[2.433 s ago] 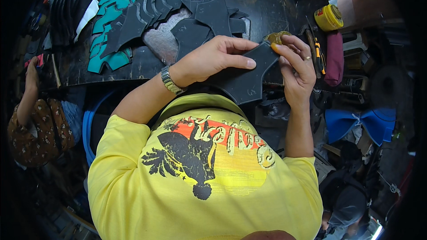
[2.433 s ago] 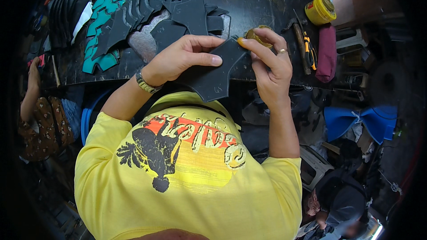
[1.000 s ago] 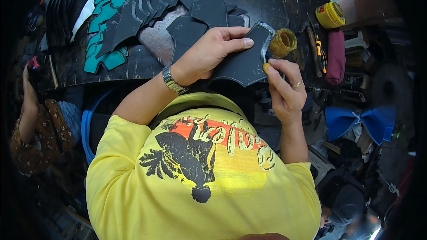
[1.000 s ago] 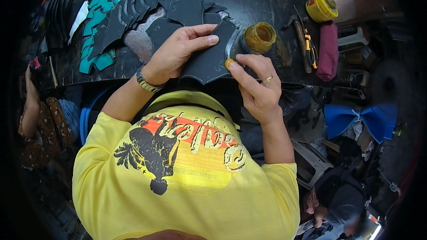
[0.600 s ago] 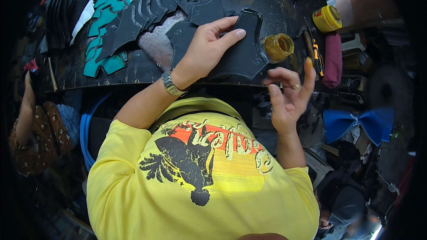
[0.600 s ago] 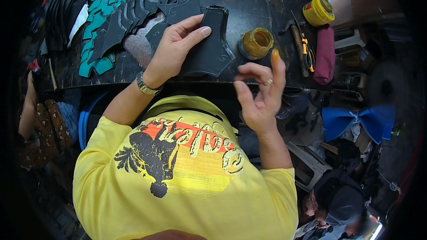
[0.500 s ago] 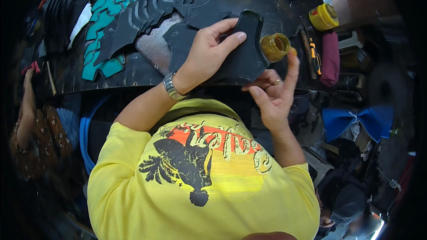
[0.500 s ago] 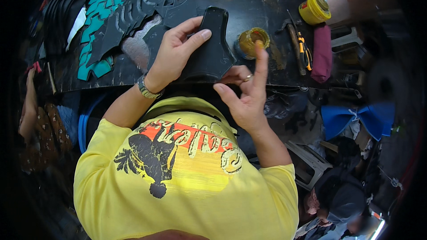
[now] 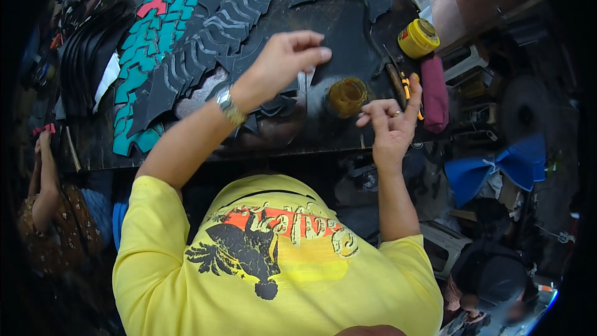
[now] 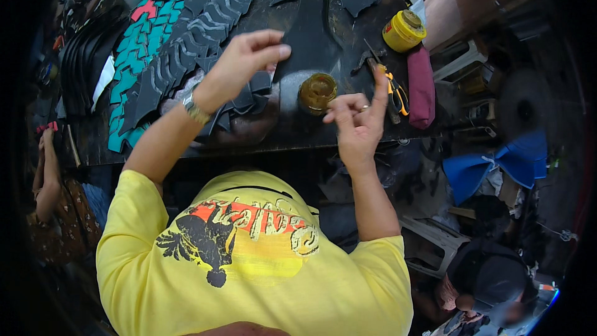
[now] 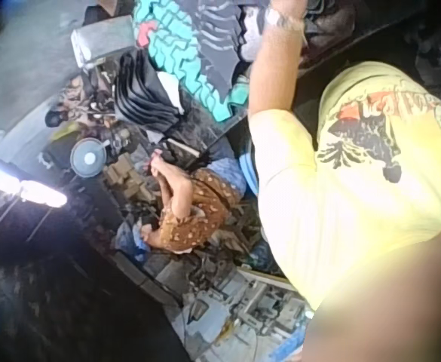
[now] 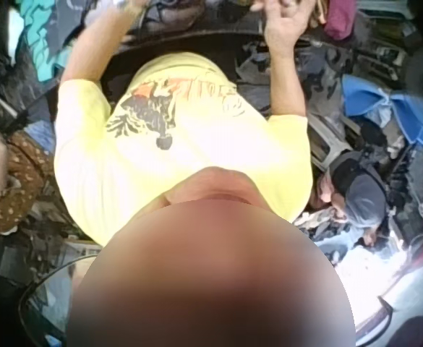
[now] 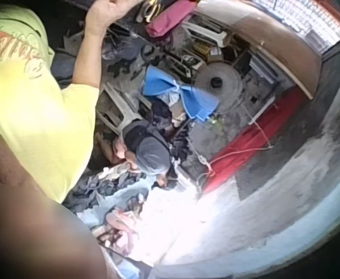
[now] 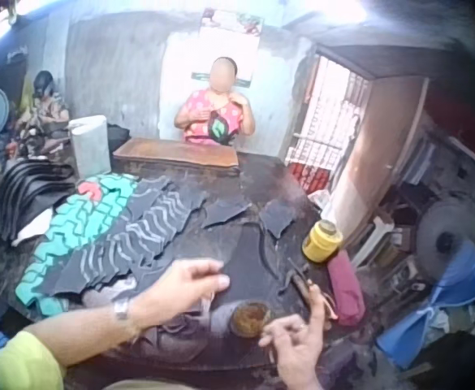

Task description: The person repeatedly picks up small black rubber pieces from a pile on a workbench, applies a yellow paste from a small jar to the edges of each piece using a finger, and places the treated pieces back on the table. The person handles the pieces one at a time throughout the clip.

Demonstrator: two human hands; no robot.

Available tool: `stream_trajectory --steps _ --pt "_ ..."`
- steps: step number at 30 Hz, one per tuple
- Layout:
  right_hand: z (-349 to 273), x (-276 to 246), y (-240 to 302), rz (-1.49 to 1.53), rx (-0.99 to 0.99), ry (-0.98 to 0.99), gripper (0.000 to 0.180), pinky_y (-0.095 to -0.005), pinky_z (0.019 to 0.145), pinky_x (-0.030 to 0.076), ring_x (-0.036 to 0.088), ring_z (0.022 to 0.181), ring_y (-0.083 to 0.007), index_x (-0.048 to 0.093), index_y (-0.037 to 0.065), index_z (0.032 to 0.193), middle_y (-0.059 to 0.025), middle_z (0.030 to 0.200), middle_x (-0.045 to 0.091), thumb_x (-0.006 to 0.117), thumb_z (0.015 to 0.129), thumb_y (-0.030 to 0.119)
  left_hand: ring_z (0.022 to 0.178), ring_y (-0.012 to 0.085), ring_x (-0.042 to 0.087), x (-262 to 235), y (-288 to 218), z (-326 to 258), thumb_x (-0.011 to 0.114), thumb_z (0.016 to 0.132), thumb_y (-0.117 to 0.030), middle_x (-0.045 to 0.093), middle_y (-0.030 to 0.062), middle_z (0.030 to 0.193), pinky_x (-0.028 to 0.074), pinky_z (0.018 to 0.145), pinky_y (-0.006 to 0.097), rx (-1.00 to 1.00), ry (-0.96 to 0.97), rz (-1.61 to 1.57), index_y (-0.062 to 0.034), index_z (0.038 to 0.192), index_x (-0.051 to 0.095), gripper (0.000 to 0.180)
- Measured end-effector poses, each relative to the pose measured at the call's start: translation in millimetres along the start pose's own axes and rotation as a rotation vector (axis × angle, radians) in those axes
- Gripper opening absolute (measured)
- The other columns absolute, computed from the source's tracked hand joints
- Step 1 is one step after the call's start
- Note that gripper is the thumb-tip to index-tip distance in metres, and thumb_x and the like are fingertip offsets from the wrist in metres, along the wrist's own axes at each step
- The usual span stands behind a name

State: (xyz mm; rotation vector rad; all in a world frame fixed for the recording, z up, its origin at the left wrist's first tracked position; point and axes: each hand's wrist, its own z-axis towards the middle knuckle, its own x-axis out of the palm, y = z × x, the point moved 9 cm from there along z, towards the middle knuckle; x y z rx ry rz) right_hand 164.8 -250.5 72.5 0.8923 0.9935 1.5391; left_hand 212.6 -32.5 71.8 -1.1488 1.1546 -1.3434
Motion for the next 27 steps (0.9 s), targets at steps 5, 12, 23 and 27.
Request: stream_trajectory --steps 5,12,23,27 --pt "9 -49 -43 -0.12 -0.034 -0.228 0.072 -0.0204 0.062 0.048 0.052 0.064 -0.007 0.015 0.009 0.153 -0.0067 0.085 0.059 0.055 0.095 -0.002 0.079 0.0097 0.06 5 40 105 0.07 0.09 -0.015 0.062 0.0021 0.09 0.052 0.074 0.023 -0.259 0.054 -0.08 -0.0003 0.107 0.063 0.024" --pt "2 -68 -86 -0.009 0.124 -0.279 0.07 -0.02 0.06 0.048 0.052 0.063 -0.0067 0.017 0.009 0.152 -0.0065 0.083 0.058 0.054 0.094 -0.002 0.078 0.0144 0.061 35 121 198 0.063 0.091 -0.002 0.059 0.0054 0.088 0.056 0.075 0.028 -0.443 -0.033 -0.279 0.0009 0.11 0.054 0.021" --pt "6 -61 -92 0.084 0.196 -0.239 0.071 -0.0218 0.062 0.048 0.054 0.065 -0.0089 0.02 0.009 0.152 -0.0084 0.084 0.06 0.055 0.092 -0.005 0.078 0.0204 0.066 61 155 249 0.061 0.091 0.002 0.06 0.0118 0.089 0.061 0.073 0.03 -0.505 -0.127 -0.335 0.0044 0.104 0.051 0.017" --pt "7 -60 -93 0.077 0.186 -0.219 0.071 -0.0204 0.062 0.048 0.054 0.066 -0.0075 0.019 0.008 0.152 -0.007 0.085 0.059 0.055 0.092 -0.005 0.081 0.0231 0.069 64 151 252 0.062 0.091 0.0 0.064 0.0166 0.093 0.062 0.072 0.031 -0.469 -0.139 -0.245 0.0085 0.102 0.057 0.015"
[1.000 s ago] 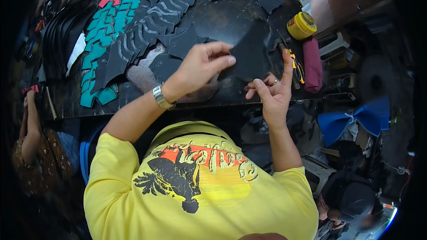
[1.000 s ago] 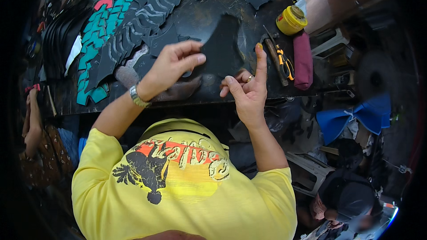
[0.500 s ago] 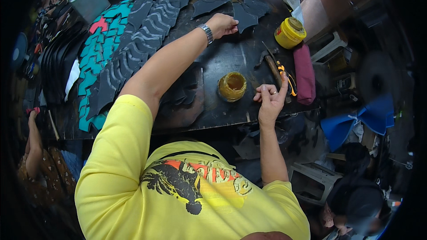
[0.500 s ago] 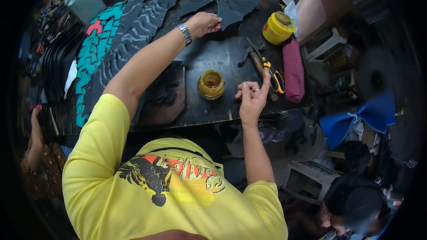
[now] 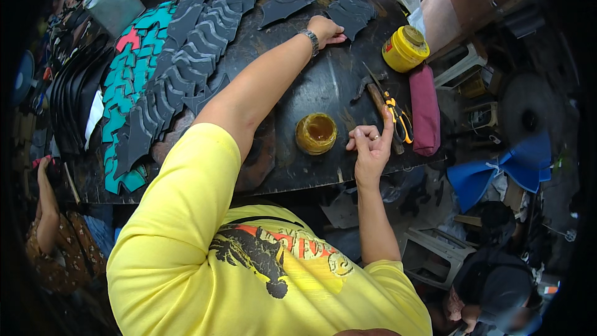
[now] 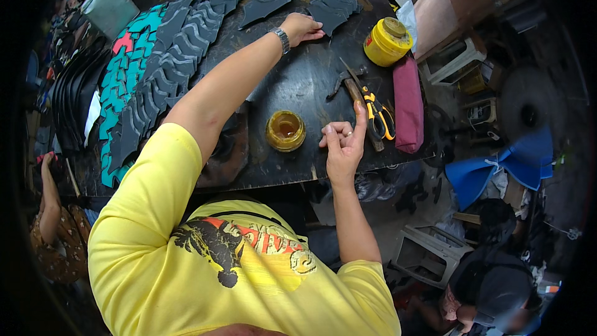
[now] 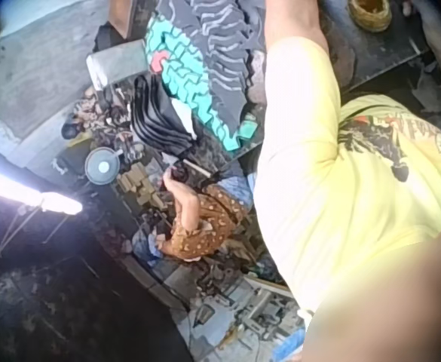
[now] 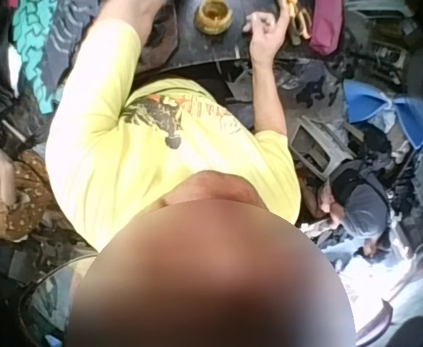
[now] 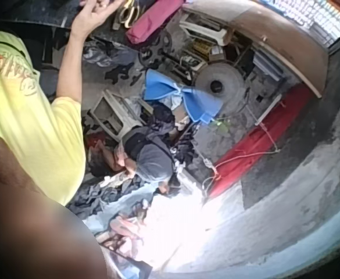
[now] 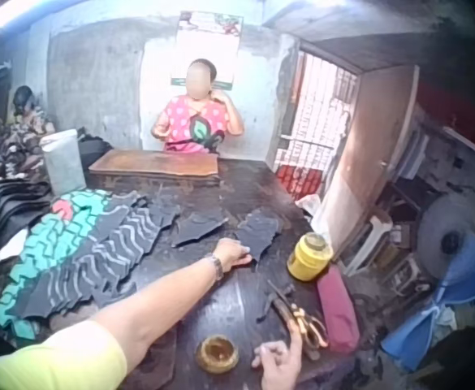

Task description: The person repeatedly picks up small black rubber pieces from a pile on a workbench, applies a yellow paste from a small jar to the edges of each piece using a finger, and places the treated pieces back on the table. The person handles the pieces one at a time throughout the clip.

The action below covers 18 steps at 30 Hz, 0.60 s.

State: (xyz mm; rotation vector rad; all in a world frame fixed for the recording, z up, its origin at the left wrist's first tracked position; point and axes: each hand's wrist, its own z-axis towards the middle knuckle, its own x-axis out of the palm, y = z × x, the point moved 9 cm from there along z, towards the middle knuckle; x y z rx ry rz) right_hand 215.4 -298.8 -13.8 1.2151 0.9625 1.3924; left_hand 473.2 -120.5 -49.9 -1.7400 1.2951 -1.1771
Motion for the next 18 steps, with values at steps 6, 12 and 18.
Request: stream_trajectory --steps 6,12,18 --pt "1 -2 1 -0.019 -0.005 -0.013 0.07 -0.0218 0.061 0.048 0.054 0.065 -0.0095 0.021 0.008 0.151 -0.0082 0.084 0.06 0.056 0.092 -0.004 0.075 0.0229 0.072 -5 -26 -28 0.066 0.09 -0.011 0.069 0.0174 0.089 0.062 0.064 0.031 0.086 0.082 0.642 0.0109 0.109 0.061 0.029" --pt "1 -2 4 -0.071 -0.05 -0.002 0.066 -0.022 0.059 0.047 0.054 0.062 -0.0094 0.024 0.009 0.15 -0.008 0.082 0.061 0.055 0.093 -0.001 0.076 0.0158 0.071 -36 -75 -119 0.07 0.089 -0.025 0.072 0.0111 0.095 0.058 0.068 0.027 0.378 0.244 1.101 0.0001 0.124 0.062 0.044" --pt "2 2 4 -0.093 -0.085 0.028 0.063 -0.0216 0.059 0.046 0.054 0.061 -0.0101 0.026 0.008 0.149 -0.0082 0.082 0.061 0.058 0.095 0.002 0.086 0.0179 0.069 -109 -93 -259 0.069 0.089 -0.03 0.072 0.0123 0.102 0.055 0.08 0.029 0.768 0.155 1.168 -0.0042 0.122 0.065 0.042"
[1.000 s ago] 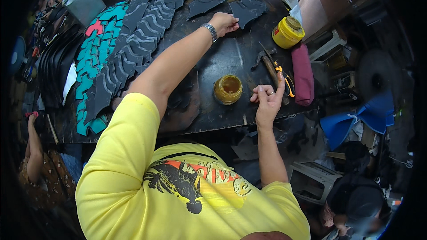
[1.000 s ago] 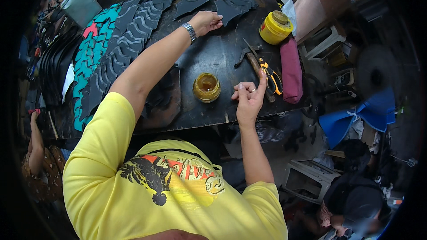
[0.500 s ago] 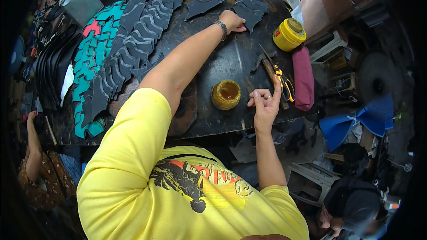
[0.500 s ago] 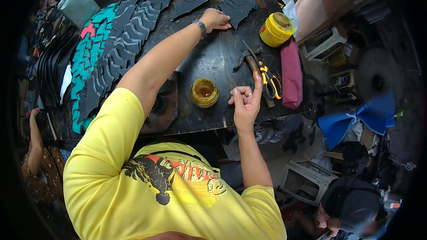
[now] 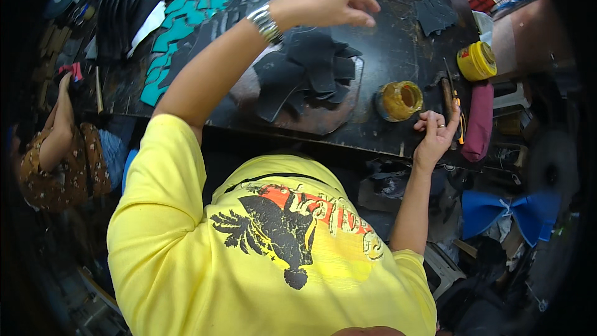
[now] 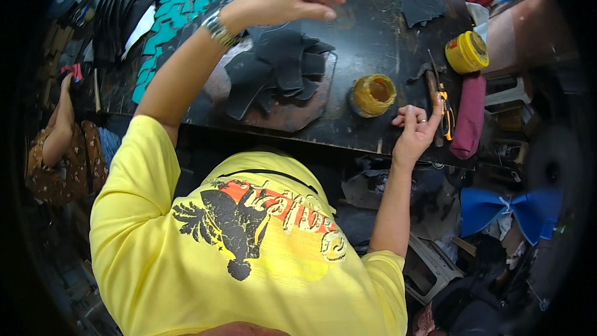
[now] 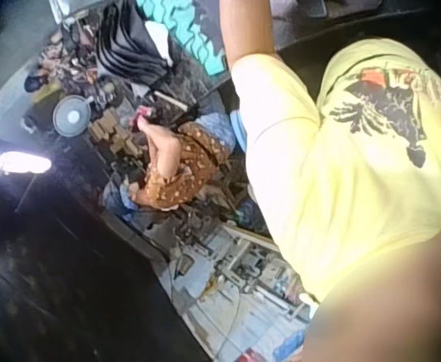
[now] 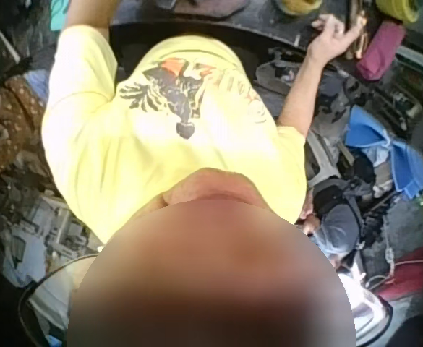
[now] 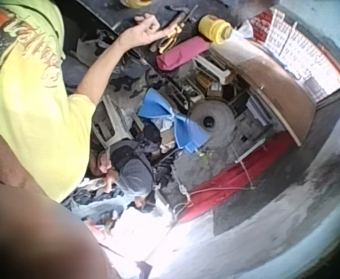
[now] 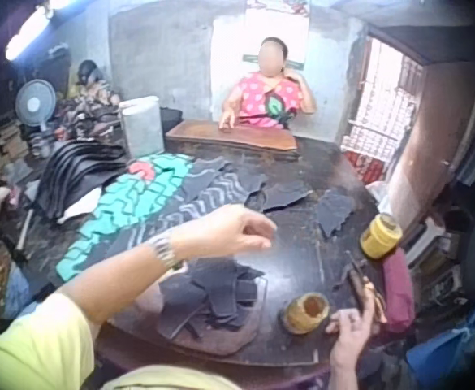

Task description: The person repeatedly picks up small black rubber pieces from a pile on a workbench, applies a yellow paste from a small jar to the edges of each piece using a finger, and places the treated pieces back on the table. The person handles the pieces one at a time throughout the clip.

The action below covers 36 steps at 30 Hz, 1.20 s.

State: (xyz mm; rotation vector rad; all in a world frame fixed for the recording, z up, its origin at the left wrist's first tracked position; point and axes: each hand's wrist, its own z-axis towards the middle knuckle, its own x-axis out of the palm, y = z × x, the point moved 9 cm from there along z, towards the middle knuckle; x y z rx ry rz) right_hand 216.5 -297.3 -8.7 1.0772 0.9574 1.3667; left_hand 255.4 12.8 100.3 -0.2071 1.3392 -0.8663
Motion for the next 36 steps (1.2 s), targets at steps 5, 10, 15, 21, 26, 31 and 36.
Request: stream_trajectory --steps 5,10,15,21,26,31,36 --pt "2 3 1 -0.011 -0.001 0.008 0.061 -0.0205 0.058 0.045 0.053 0.06 -0.0085 0.028 0.007 0.148 -0.0074 0.08 0.061 0.058 0.095 0.003 0.103 0.025 0.064 -18 1 -106 0.072 0.087 -0.026 0.067 0.013 0.111 0.052 0.088 0.034 -0.173 -0.156 0.107 -0.007 0.121 0.065 0.04" --pt "2 5 3 -0.032 -0.01 0.024 0.06 -0.0197 0.058 0.043 0.053 0.06 -0.0079 0.028 0.008 0.148 -0.0066 0.08 0.06 0.058 0.097 0.008 0.127 0.032 0.047 -6 -10 -135 0.071 0.086 -0.018 0.051 0.0124 0.136 0.042 0.103 0.042 -0.156 -0.235 0.215 -0.0113 0.125 0.062 0.04" --pt "2 6 12 -0.057 -0.058 0.011 0.057 -0.0206 0.059 0.042 0.055 0.062 -0.0074 0.029 0.009 0.149 -0.0053 0.088 0.061 0.056 0.099 0.012 0.138 0.0303 0.036 19 -24 -110 0.066 0.083 -0.001 0.044 0.0105 0.144 0.035 0.111 0.044 0.131 -0.021 0.389 -0.0154 0.126 0.061 0.046" --pt "6 41 92 -0.47 -0.367 0.257 0.028 -0.0325 0.092 0.043 0.055 0.109 -0.0178 0.068 0.004 0.114 -0.0084 0.118 0.059 0.056 0.098 0.025 0.144 0.0295 0.026 46 -15 -83 0.069 0.081 -0.002 0.038 0.0124 0.149 0.031 0.115 0.048 0.167 0.32 0.539 -0.0184 0.126 0.062 0.049" --pt "7 102 115 -1.09 -0.553 0.594 0.037 -0.0503 0.111 0.026 0.039 0.134 -0.0349 0.079 0.012 0.092 -0.0118 0.134 0.057 0.06 0.089 0.044 0.138 0.0257 0.036 49 -32 -64 0.073 0.078 -0.006 0.049 0.0109 0.138 0.026 0.116 0.05 0.252 0.43 0.616 -0.014 0.107 0.065 0.032" --pt "7 129 95 -1.448 -0.529 0.737 0.05 -0.0565 0.113 0.021 0.037 0.136 -0.0338 0.079 0.011 0.091 -0.0135 0.131 0.059 0.054 0.09 0.054 0.097 0.0212 0.062 36 -49 -53 0.073 0.077 -0.007 0.066 0.0047 0.095 0.025 0.116 0.05 0.256 0.455 0.552 -0.0126 0.089 0.064 0.016" --pt "16 120 108 -1.197 -0.405 0.618 0.044 -0.0495 0.106 0.034 0.048 0.126 -0.0327 0.077 0.006 0.094 -0.0169 0.124 0.061 0.056 0.093 0.045 0.082 0.0206 0.069 -28 -61 -63 0.071 0.084 -0.014 0.07 0.0089 0.085 0.048 0.097 0.038 0.185 -0.083 0.044 -0.0087 0.105 0.069 0.022"
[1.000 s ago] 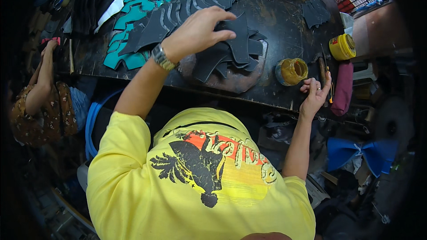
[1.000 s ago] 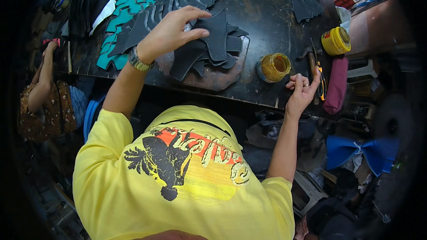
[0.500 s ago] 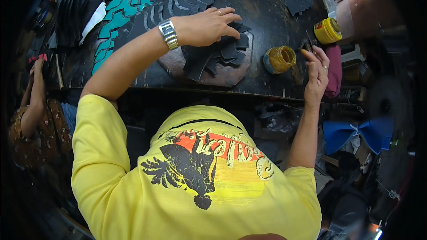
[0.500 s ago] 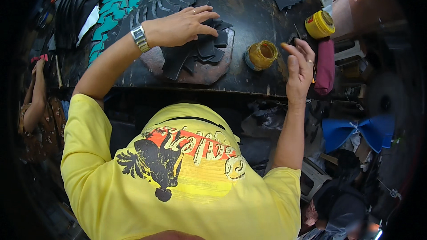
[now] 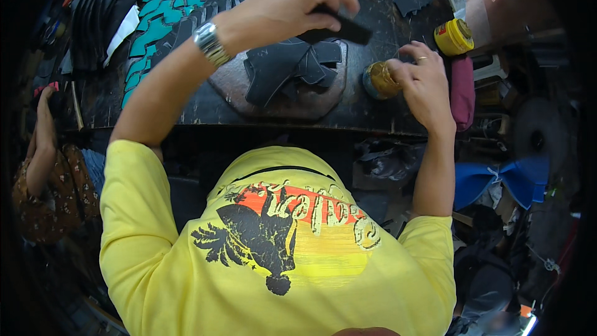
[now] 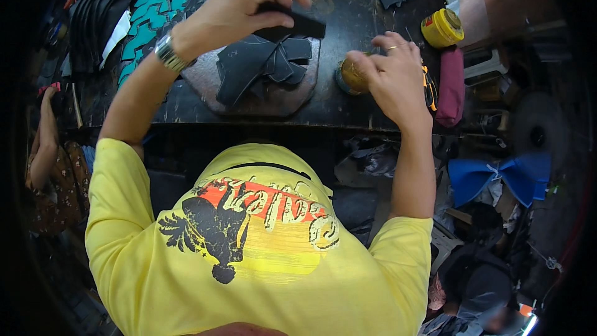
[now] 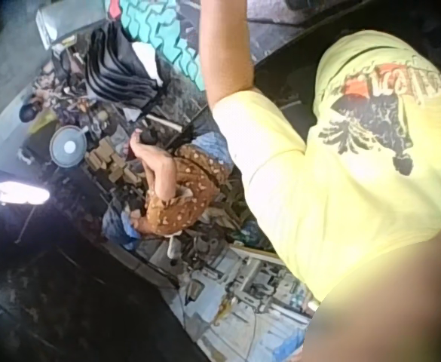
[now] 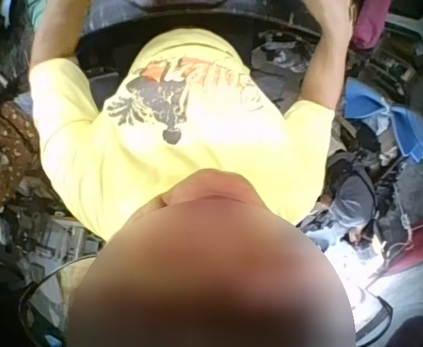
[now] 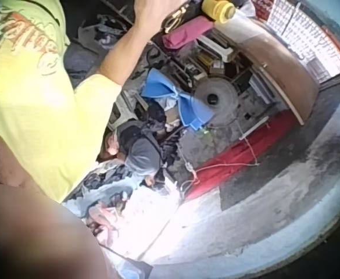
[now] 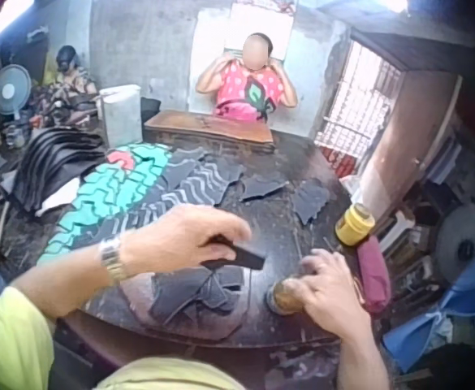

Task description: The person repeatedly picks up small black rubber pieces from a pile on a workbench, applies a yellow paste from a small jar to the edges of each piece using a finger, and places the treated pieces back on the table. The person handles the pieces one at a time throughout the clip.

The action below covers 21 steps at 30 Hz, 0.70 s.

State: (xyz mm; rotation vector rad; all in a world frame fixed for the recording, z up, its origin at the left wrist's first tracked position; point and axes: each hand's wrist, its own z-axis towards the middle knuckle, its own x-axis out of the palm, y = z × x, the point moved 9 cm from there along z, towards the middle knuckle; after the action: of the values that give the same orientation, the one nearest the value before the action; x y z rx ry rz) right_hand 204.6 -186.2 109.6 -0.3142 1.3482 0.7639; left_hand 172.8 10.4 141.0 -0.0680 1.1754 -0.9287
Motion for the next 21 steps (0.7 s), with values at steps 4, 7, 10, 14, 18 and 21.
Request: stream_trajectory --steps 4,7,10,14,18,21 --pt "-31 -33 -6 0.323 0.111 -0.408 0.026 -0.0381 0.093 0.045 0.058 0.109 -0.0304 0.071 0.002 0.104 -0.0178 0.118 0.059 0.062 0.092 0.023 0.084 0.0106 0.067 18 8 -41 0.072 0.088 -0.02 0.071 0.007 0.098 0.055 0.077 0.023 -0.324 -0.132 -0.748 -0.0002 0.117 0.066 0.035" --pt "-48 -21 7 0.124 0.114 -0.363 0.024 -0.0375 0.091 0.047 0.06 0.105 -0.0304 0.067 0.003 0.11 -0.0174 0.119 0.058 0.063 0.087 0.007 0.084 0.0056 0.063 72 0 -71 0.071 0.09 -0.016 0.07 0.0019 0.097 0.053 0.075 0.021 -0.569 -0.103 -1.236 0.0018 0.113 0.067 0.03" --pt "-62 -13 18 -0.082 0.127 -0.296 0.024 -0.0378 0.09 0.048 0.061 0.103 -0.03 0.068 0.003 0.105 -0.0165 0.118 0.058 0.062 0.082 0.002 0.085 0.006 0.064 107 -6 -86 0.066 0.091 -0.008 0.069 0.0024 0.097 0.053 0.078 0.021 -0.656 -0.044 -1.303 0.0011 0.111 0.067 0.021" --pt "-75 -18 23 0.094 0.148 -0.284 0.026 -0.033 0.088 0.047 0.061 0.1 -0.0254 0.07 0.003 0.097 -0.013 0.114 0.059 0.057 0.078 -0.009 0.084 0.0057 0.063 125 -8 -93 0.069 0.089 -0.01 0.07 0.0028 0.096 0.052 0.077 0.021 -0.688 0.003 -1.252 0.0028 0.113 0.067 0.028" --pt "-77 -24 29 0.704 0.079 -0.372 0.036 -0.0279 0.089 0.045 0.058 0.099 -0.0179 0.072 0.004 0.093 -0.0078 0.111 0.057 0.052 0.074 -0.019 0.087 0.0068 0.062 124 -13 -90 0.071 0.087 -0.011 0.07 0.0048 0.1 0.051 0.079 0.022 -0.647 0.018 -1.191 0.0028 0.118 0.066 0.034" --pt "-72 -10 41 0.789 0.042 -0.327 0.04 -0.0274 0.089 0.044 0.056 0.1 -0.0152 0.073 0.005 0.097 -0.0059 0.113 0.054 0.051 0.074 -0.02 0.091 0.0077 0.062 125 -19 -90 0.071 0.087 -0.012 0.07 0.0063 0.104 0.051 0.082 0.023 -0.627 0.055 -1.191 0.0029 0.121 0.064 0.038"
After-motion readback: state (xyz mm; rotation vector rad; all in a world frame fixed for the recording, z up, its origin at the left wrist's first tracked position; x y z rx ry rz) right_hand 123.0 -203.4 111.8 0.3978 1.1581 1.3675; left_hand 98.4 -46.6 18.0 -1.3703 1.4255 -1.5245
